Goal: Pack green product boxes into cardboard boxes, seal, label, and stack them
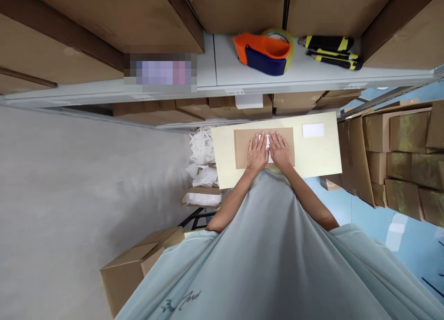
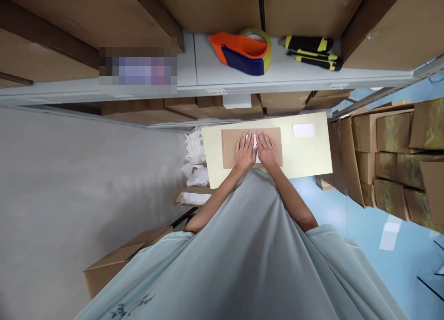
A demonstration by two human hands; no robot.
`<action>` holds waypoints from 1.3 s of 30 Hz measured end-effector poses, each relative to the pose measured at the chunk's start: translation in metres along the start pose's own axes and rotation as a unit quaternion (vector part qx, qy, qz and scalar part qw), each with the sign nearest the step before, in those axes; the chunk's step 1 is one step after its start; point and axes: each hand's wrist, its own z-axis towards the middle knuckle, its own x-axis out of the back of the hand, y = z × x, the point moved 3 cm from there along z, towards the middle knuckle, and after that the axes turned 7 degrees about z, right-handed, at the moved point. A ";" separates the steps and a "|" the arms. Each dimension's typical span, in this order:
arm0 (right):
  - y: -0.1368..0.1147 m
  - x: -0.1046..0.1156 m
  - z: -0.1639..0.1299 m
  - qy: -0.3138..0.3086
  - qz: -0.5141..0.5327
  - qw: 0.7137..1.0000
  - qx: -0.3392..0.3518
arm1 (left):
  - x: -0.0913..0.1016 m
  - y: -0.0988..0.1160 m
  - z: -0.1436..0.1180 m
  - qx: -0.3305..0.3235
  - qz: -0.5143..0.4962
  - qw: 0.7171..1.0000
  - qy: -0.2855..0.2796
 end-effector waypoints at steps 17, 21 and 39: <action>-0.008 0.003 0.002 -0.018 0.003 1.000 -0.017 | 0.004 -0.001 0.001 -0.002 0.020 1.000 -0.015; -0.008 0.005 0.000 -0.014 -0.003 1.000 -0.013 | 0.005 0.001 0.001 -0.010 0.021 1.000 -0.005; 0.033 0.013 -0.075 0.057 0.020 0.996 -0.060 | 0.014 -0.031 -0.070 0.078 0.018 0.997 0.020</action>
